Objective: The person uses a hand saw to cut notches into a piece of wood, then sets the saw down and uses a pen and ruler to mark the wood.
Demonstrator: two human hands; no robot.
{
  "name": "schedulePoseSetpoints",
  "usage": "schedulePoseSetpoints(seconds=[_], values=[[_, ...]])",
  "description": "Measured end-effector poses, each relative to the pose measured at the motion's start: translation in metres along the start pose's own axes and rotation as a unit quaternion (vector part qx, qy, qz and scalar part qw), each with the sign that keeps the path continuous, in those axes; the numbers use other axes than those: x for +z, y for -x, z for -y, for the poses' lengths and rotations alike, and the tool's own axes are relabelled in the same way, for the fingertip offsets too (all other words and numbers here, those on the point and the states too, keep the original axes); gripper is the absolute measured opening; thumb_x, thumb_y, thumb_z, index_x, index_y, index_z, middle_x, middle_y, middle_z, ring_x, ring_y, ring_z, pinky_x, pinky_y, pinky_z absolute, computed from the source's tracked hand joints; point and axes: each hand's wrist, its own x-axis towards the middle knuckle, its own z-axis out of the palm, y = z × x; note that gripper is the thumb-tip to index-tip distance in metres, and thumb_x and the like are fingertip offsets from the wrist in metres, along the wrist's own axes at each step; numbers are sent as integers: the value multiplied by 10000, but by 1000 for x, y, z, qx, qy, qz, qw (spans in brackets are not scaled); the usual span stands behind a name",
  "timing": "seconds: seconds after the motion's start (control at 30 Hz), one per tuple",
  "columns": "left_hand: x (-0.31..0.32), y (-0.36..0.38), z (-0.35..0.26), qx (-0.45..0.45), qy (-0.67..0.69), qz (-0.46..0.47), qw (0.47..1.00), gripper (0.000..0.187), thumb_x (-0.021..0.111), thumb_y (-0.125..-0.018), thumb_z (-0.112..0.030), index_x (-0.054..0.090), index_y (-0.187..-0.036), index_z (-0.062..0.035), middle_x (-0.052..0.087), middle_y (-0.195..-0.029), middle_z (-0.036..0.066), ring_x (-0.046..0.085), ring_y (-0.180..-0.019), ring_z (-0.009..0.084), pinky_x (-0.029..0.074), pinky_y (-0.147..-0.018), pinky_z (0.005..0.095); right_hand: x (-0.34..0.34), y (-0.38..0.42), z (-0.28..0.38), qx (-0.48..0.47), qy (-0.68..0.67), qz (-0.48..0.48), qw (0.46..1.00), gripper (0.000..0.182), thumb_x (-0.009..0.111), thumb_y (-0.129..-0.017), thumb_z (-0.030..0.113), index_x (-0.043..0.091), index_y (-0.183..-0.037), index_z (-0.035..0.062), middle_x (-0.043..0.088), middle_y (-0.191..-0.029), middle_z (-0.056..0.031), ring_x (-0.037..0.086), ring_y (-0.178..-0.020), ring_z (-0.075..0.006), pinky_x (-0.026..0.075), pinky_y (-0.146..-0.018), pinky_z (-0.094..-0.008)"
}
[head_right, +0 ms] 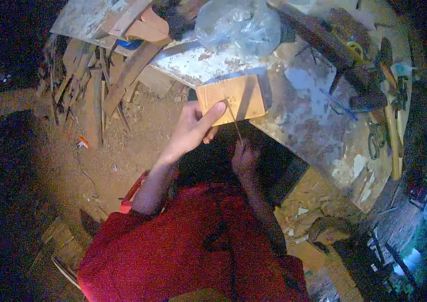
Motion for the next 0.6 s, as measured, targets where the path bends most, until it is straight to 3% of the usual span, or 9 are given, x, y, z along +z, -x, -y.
schedulePoseSetpoints(seconds=[0.07, 0.17, 0.27, 0.33, 0.37, 0.43, 0.47, 0.5, 0.6], values=[[2, 2, -7, 19, 5, -5, 1000, 386, 620, -954, -399, 648, -817, -39, 511, -526, -29, 487, -437, 47, 380, -395, 222, 16, 8, -18, -36, 22, -54, 998, 309, 443, -1000, 302, 594, -976, 34, 647, -873, -222, 606, -786, -458, 443, -737, -541], [3, 5, -3, 7, 8, -6, 1000, 373, 623, -954, -390, 657, -833, -39, 517, -532, -30, 489, -443, 44, 382, -397, 221, -23, -8, 54, 8, -38, 32, 999, 305, 455, -996, 264, 608, -1067, 11, 651, -954, -248, 611, -869, -464, 462, -776, -529], [-1, 1, -3, 8, 2, 4, 1000, 364, 628, -952, -388, 664, -846, -42, 524, -540, -33, 493, -450, 40, 385, -407, 217, -12, -6, 30, 21, -8, 40, 999, 309, 453, -993, 234, 603, -1096, -16, 646, -1007, -268, 608, -928, -470, 461, -819, -530], [1, 2, -3, 23, 15, 4, 1000, 373, 630, -950, -395, 657, -826, -44, 521, -536, -35, 492, -451, 38, 384, -410, 217, 14, -5, -15, -82, 29, -50, 995, 258, 461, -984, 208, 587, -957, -16, 600, -837, -225, 585, -755, -393, 444, -701, -495], [1, 3, -8, 29, 19, 3, 999, 379, 632, -948, -400, 661, -829, -41, 519, -535, -38, 492, -452, 39, 383, -410, 219, 15, -5, -16, -93, 16, -73, 993, 263, 472, -979, 206, 572, -866, -10, 552, -722, -190, 554, -645, -329, 429, -623, -457], [-2, -1, -6, 27, 18, 7, 999, 362, 633, -950, -388, 680, -877, -37, 525, -543, -38, 491, -453, 40, 384, -412, 221, 5, -12, 8, -134, -7, -80, 988, 301, 477, -975, 206, 559, -776, -4, 518, -615, -160, 543, -543, -286, 421, -551, -425], [-2, 2, 0, 15, 20, 14, 1000, 355, 633, -950, -382, 690, -901, -35, 528, -547, -38, 491, -454, 41, 385, -413, 222, -14, -16, 45, -157, -16, -66, 985, 304, 471, -977, 209, 562, -778, -3, 531, -621, -164, 562, -552, -308, 428, -557, -430], [-2, 0, 4, 15, 13, 13, 1000, 347, 640, -946, -375, 703, -962, -35, 544, -568, -39, 496, -463, 42, 389, -416, 228, -26, -15, 72, -106, -55, -52, 991, 300, 467, -977, 214, 563, -795, -4, 550, -643, -176, 596, -602, -343, 440, -578, -437], [-2, 4, -6, 17, 13, 4, 1000, 350, 651, -937, -381, 703, -955, -34, 552, -579, -40, 504, -472, 42, 395, -420, 231, 10, -7, 8, -95, 31, -82, 992, 302, 474, -975, 225, 564, -801, -5, 565, -655, -170, 600, -610, -337, 443, -581, -428]])
